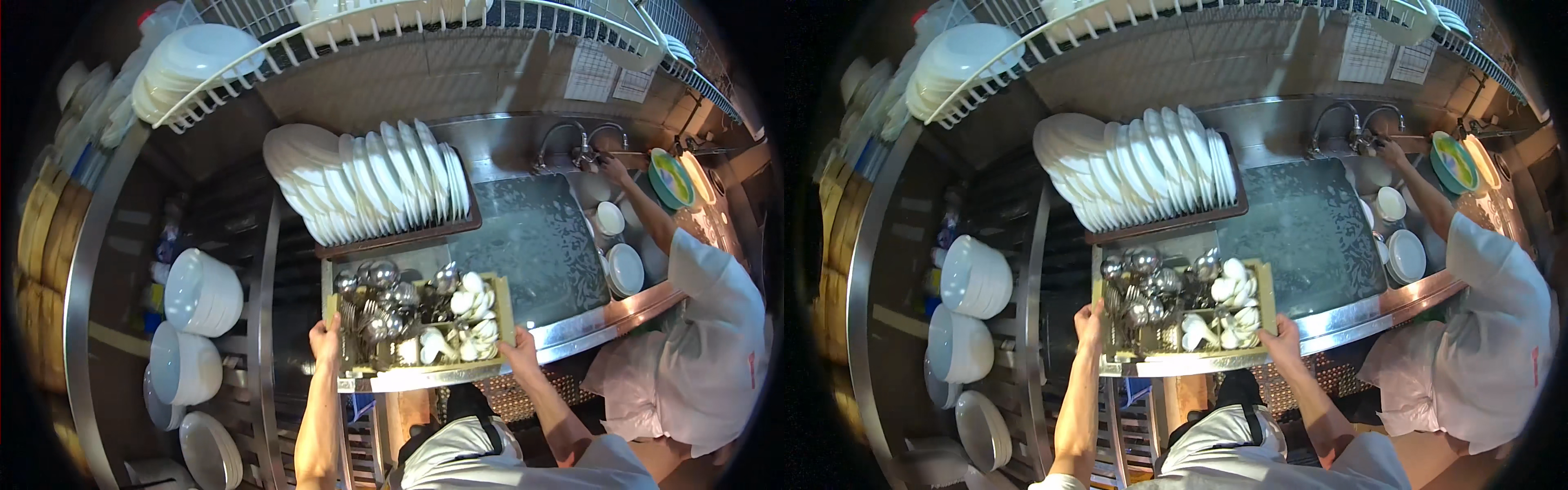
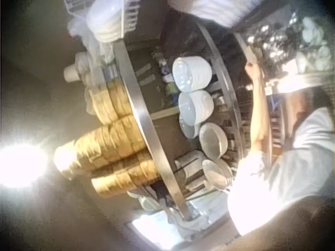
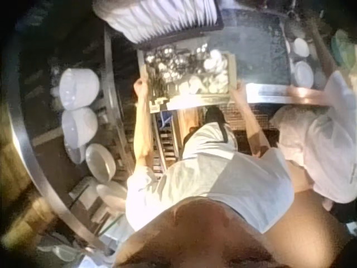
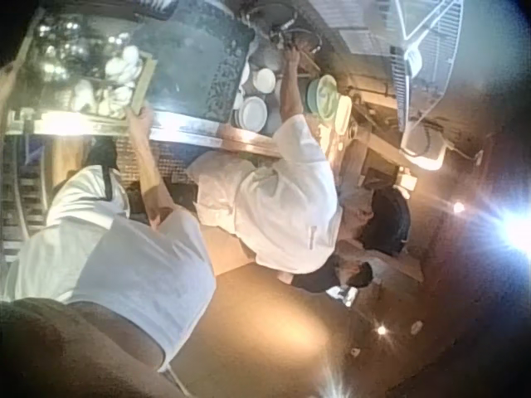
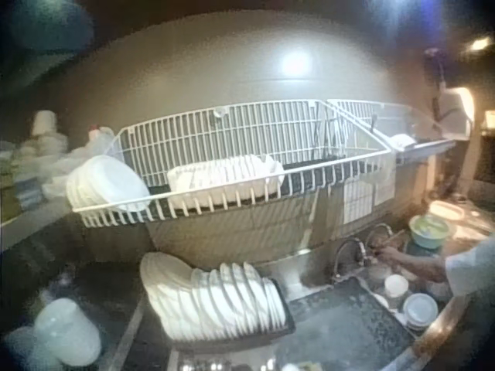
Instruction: The person sorts through a basket of wet cutlery, grouping spoons and forks together by hand, and places them into containers on a shelf.
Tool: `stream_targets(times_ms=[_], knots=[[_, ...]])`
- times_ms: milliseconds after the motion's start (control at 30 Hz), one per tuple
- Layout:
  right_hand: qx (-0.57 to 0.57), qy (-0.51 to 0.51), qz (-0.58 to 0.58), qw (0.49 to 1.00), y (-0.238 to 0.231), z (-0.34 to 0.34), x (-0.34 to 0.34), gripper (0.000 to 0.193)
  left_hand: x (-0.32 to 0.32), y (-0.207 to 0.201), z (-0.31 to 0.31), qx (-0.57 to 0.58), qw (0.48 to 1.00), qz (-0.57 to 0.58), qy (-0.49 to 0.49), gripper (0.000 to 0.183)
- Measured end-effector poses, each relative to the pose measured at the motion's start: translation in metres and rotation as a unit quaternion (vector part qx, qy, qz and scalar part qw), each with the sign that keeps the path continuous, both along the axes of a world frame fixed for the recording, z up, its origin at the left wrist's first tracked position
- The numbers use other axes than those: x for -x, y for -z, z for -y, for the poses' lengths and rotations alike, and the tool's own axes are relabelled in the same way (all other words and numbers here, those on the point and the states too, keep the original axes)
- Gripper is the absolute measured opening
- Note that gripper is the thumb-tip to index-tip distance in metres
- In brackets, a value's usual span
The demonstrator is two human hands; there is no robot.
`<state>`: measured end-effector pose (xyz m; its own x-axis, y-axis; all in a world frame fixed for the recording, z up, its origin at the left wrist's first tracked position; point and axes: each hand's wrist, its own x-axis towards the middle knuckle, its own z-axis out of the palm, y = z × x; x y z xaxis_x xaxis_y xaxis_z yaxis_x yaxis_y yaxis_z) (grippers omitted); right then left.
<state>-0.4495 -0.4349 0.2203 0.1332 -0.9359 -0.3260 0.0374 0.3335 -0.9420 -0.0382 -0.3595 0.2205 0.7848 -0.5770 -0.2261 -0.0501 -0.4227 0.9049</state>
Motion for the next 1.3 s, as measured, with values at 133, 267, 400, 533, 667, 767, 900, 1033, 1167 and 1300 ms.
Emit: stream_targets(times_ms=[133, 267, 400, 533, 667, 767, 900, 1033, 1167, 1300], knots=[[-0.028, -0.069, -0.025, 0.997, 0.039, -0.015, -0.006, 0.030, -0.016, 0.031, -0.035, -0.008, 0.998, 0.042, -0.041, 0.033], [0.041, -0.086, -0.045, 0.994, 0.041, -0.004, -0.028, 0.028, 0.003, 0.024, -0.051, -0.116, 0.952, 0.272, -0.083, 0.032], [0.027, -0.088, -0.015, 0.996, 0.036, 0.004, -0.021, 0.032, 0.021, 0.002, -0.032, -0.117, 0.925, 0.354, -0.064, 0.037], [0.057, -0.087, -0.013, 0.994, 0.034, 0.010, -0.024, 0.027, 0.018, -0.011, -0.024, -0.079, 0.961, 0.255, -0.077, 0.038], [0.100, -0.083, -0.019, 0.991, 0.044, 0.007, -0.032, 0.022, 0.003, 0.008, -0.058, 0.114, 0.968, 0.210, -0.075, 0.029], [0.142, -0.102, -0.075, 0.982, 0.042, 0.007, -0.019, 0.024, 0.042, 0.003, -0.084, 0.180, 0.935, 0.283, -0.112, 0.020], [0.063, -0.193, -0.101, 0.974, 0.013, 0.018, -0.002, 0.031, 0.084, 0.039, -0.169, 0.220, 0.950, 0.180, -0.127, 0.012], [0.060, -0.212, -0.165, 0.961, 0.005, 0.034, 0.014, 0.030, 0.143, 0.067, -0.245, 0.132, 0.977, 0.050, -0.157, 0.034], [0.039, -0.226, -0.159, 0.960, -0.009, 0.035, 0.002, 0.030, 0.198, 0.110, -0.300, 0.108, 0.974, -0.081, -0.185, 0.036], [0.009, -0.201, -0.141, 0.969, -0.003, 0.035, -0.014, 0.034, 0.231, 0.126, -0.327, 0.061, 0.969, -0.192, -0.141, 0.024]])
